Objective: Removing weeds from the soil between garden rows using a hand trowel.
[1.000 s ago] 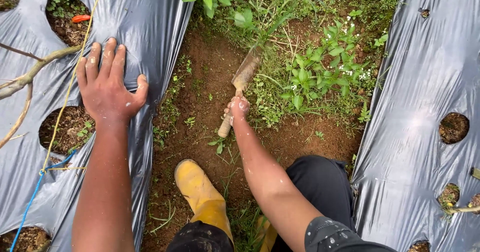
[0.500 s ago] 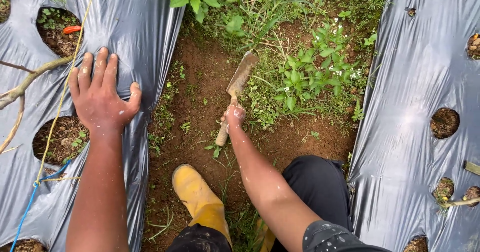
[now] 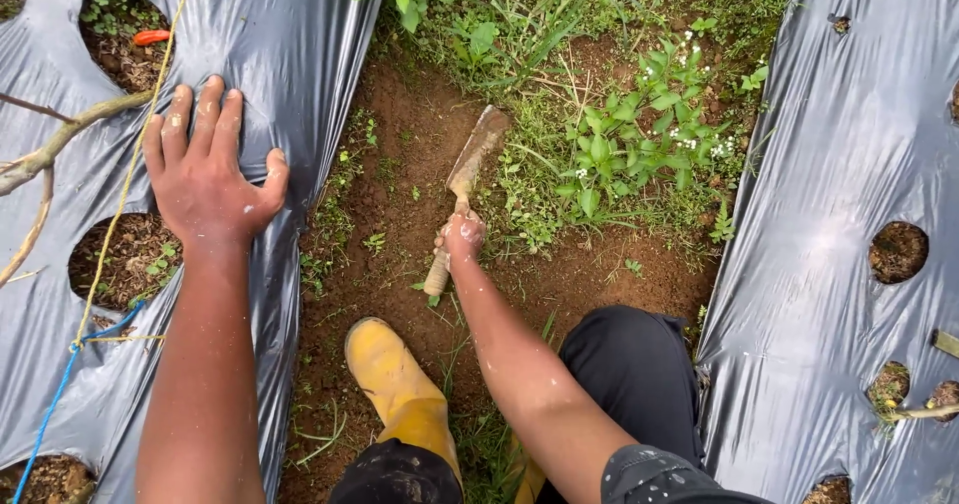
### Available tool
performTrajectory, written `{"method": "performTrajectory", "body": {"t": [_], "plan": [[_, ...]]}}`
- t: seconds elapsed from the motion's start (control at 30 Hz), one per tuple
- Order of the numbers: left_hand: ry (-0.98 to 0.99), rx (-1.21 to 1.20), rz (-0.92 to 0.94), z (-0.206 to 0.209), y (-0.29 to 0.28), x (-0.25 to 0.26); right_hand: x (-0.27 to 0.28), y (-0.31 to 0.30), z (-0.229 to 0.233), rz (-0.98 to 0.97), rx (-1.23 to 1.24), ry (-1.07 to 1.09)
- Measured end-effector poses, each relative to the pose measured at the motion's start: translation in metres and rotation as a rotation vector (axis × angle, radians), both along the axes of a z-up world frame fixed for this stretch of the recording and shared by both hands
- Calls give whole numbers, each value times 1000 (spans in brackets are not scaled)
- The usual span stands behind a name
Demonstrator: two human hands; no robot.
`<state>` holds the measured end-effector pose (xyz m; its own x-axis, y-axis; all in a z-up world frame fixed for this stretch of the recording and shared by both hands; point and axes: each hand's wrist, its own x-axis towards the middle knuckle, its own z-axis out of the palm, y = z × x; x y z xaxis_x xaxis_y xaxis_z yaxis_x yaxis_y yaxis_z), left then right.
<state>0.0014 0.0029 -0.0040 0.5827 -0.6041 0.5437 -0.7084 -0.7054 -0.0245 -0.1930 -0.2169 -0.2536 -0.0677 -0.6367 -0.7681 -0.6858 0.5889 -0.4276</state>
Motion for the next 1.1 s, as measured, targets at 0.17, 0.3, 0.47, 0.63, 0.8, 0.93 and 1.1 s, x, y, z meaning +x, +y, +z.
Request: {"method": "performTrajectory", "body": {"t": [0.17,0.3,0.47,0.63,0.8,0.93,1.1], "plan": [[2,-10,-5,0,-1,0,1,29,64,62,153,-213],[8,-19,-25,1,-1,0,-30,24,-6,317,37,58],[35,-36,-40,2,-1,-1,-55,38,8,119,-67,54],[31,-51,-63,0,0,-2,-78,65,81,701,-114,97],[26,-45,-58,-1,2,-3,-92,71,82,522,-99,154],[49,-60,-78,0,-1,-1,-112,75,90,854,-167,36],[65,-49,-73,-2,5,-7,-138,87,76,810,-204,127]]}}
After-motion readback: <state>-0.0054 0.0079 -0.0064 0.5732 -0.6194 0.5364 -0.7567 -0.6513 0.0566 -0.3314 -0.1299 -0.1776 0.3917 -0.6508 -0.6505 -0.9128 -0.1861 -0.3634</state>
